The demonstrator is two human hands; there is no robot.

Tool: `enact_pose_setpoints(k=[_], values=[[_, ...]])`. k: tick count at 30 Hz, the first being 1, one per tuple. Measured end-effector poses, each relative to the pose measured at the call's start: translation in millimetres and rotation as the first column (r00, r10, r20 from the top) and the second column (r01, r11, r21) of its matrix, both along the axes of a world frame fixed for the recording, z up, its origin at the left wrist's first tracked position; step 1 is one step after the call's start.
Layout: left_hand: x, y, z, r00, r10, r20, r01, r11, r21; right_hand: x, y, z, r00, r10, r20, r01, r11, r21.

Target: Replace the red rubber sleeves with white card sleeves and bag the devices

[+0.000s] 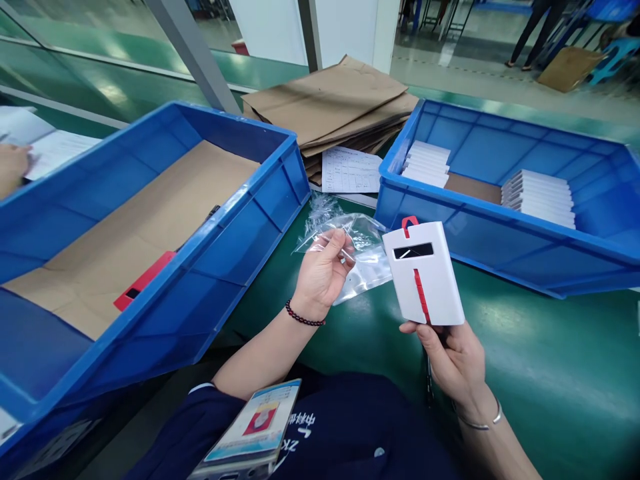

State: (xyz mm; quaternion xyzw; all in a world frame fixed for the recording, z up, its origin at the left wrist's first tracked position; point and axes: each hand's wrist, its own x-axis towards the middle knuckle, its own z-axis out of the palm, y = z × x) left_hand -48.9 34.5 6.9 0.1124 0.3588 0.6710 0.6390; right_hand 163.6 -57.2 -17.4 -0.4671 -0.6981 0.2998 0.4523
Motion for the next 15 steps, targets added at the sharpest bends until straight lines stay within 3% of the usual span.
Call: enact_pose_setpoints(k=[5, 12, 15], values=[[2.5, -1.8, 9.1, 1.0, -0.002, 0.017, 0.003, 0.999, -0.052, -1.3, 4.1, -1.4, 1.0, -0.013, -0.017, 0.013, 1.0, 0.015], [9.1, 1.8, 10.3, 0.991, 0.124, -0.052, -0.124, 0.992, 0.01, -6.3, 4.7, -0.6, 1.0, -0.009, 0.023, 0.008, 1.0, 0.03], [10.3, 2.5, 10.7, 0.992, 0.116, -0.045, -0.116, 0.993, 0.01, -6.0, 4.5, -2.4, 1.0, 0.004, 0.017, -0.005, 0.999, 0.04]])
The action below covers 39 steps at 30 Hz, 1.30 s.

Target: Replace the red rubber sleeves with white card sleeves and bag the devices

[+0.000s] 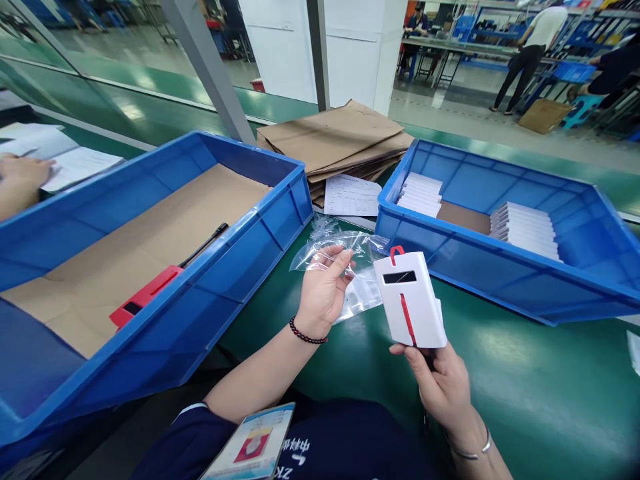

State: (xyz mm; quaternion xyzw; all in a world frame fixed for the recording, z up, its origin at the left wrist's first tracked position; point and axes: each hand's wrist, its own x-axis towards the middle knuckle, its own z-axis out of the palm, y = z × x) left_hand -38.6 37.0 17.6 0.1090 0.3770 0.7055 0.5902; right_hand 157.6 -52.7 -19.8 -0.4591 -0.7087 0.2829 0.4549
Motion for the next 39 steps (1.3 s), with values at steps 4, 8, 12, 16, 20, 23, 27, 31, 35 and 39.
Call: enact_pose_setpoints(k=[4, 8, 12, 16, 20, 23, 27, 31, 35, 39], values=[[-2, -2, 3.0, 0.996, -0.082, 0.028, 0.082, 0.997, 0.0, 3, 2, -1.9, 1.0, -0.002, 0.023, 0.002, 1.0, 0.01], [-6, -5, 3.4, 0.984, -0.168, 0.049, 0.17, 0.985, -0.021, 6, 5, -1.8, 1.0, -0.025, 0.014, 0.024, 0.999, 0.023], [-5, -6, -0.8, 0.979, -0.201, 0.026, 0.2, 0.979, 0.037, 5, 2, -1.2, 0.997, 0.016, -0.076, -0.021, 0.998, -0.067], [1, -7, -2.8, 0.973, -0.229, 0.03, 0.225, 0.968, 0.11, 2, -4, -3.1, 0.985, 0.06, -0.164, -0.083, 0.987, -0.138], [5, -9, -2.8, 0.948, -0.317, 0.039, 0.31, 0.943, 0.123, 2, -5, -5.2, 0.981, 0.062, -0.184, -0.087, 0.987, -0.132], [7, -9, -3.9, 0.925, -0.377, 0.046, 0.37, 0.922, 0.111, 4, -4, -5.4, 0.98, 0.074, -0.186, -0.095, 0.99, -0.105], [10, -7, -5.2, 0.931, -0.36, 0.069, 0.352, 0.931, 0.099, 4, -6, -7.6, 0.975, 0.085, -0.204, -0.108, 0.988, -0.108], [11, -5, -4.9, 0.954, -0.283, 0.095, 0.274, 0.957, 0.099, 5, -10, -11.8, 0.968, 0.095, -0.232, -0.131, 0.981, -0.143], [11, -6, -5.3, 0.941, -0.323, 0.105, 0.311, 0.943, 0.115, 5, -11, -13.6, 0.965, 0.101, -0.243, -0.142, 0.977, -0.157], [11, -7, -6.1, 0.92, -0.382, 0.086, 0.372, 0.922, 0.11, 6, -10, -13.3, 0.963, 0.104, -0.249, -0.147, 0.976, -0.159]])
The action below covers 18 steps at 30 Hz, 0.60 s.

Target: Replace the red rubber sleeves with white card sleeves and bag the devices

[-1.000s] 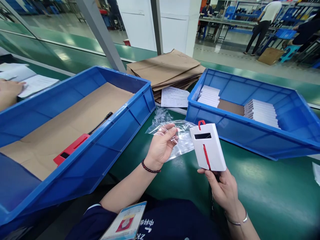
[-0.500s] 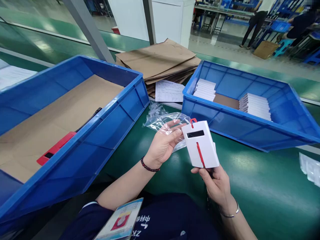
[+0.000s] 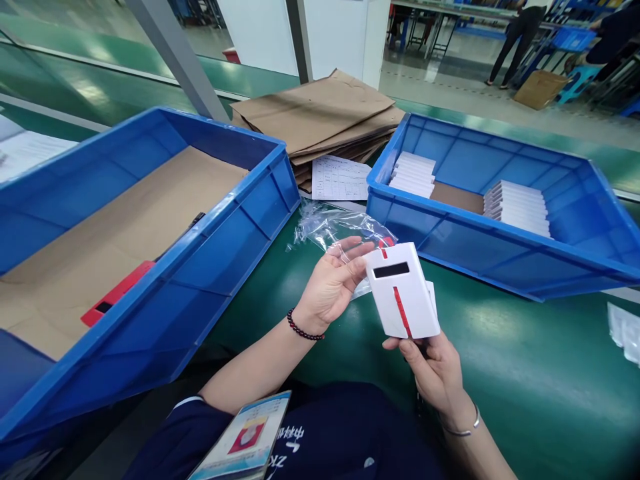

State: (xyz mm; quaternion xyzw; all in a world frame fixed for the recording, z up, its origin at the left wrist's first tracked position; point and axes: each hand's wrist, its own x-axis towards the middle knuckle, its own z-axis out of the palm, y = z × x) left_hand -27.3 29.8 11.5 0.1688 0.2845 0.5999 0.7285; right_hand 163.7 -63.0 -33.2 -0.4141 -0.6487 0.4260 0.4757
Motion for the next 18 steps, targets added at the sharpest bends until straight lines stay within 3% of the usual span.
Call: enact_pose_setpoints(k=[7, 13, 18], values=[[2, -1, 2.1, 1.0, 0.008, 0.021, -0.009, 0.999, 0.04, 2, -4, -2.8, 0.999, -0.007, 0.031, 0.007, 1.0, -0.013], [10, -3, 7.3, 0.992, 0.072, 0.103, -0.077, 0.996, 0.051, -5, -2, 3.7, 0.998, 0.032, -0.052, -0.032, 0.999, -0.004], [17, -4, 5.9, 0.996, -0.006, 0.091, 0.007, 1.0, -0.008, -7, 3, 12.8, 1.0, 0.006, -0.015, -0.005, 0.999, 0.033]])
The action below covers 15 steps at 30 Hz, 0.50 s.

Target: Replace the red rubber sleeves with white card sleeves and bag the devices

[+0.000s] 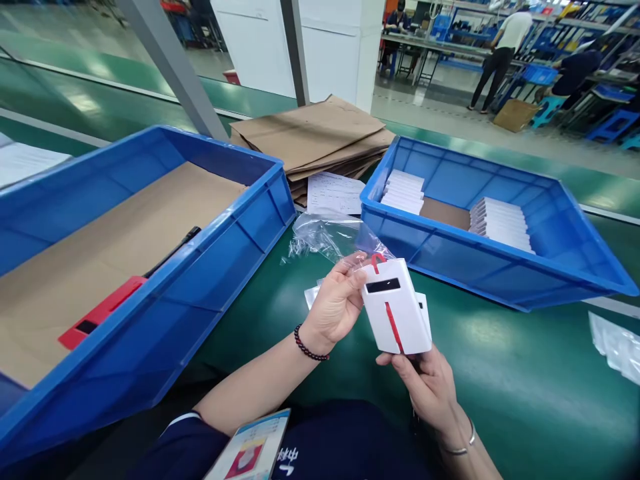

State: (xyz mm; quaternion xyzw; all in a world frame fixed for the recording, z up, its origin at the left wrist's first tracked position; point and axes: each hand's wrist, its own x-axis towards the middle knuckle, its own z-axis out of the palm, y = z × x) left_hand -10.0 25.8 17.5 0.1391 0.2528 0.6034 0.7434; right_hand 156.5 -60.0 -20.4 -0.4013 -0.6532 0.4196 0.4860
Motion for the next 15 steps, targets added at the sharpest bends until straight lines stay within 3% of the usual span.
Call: enact_pose_setpoints(k=[7, 10, 15], values=[[0, -1, -1.0, 0.998, -0.025, -0.065, 0.025, 1.0, -0.008, 3, 2, 2.8, 0.992, -0.004, 0.124, -0.006, 0.997, 0.081], [2, -2, -0.2, 0.999, -0.002, -0.054, 0.003, 1.0, 0.019, 6, -1, -0.9, 0.985, -0.028, 0.168, 0.009, 0.993, 0.114], [4, -2, -1.0, 0.998, -0.063, -0.03, 0.064, 0.998, 0.027, 10, -1, -8.4, 0.972, -0.065, 0.228, 0.038, 0.992, 0.122]])
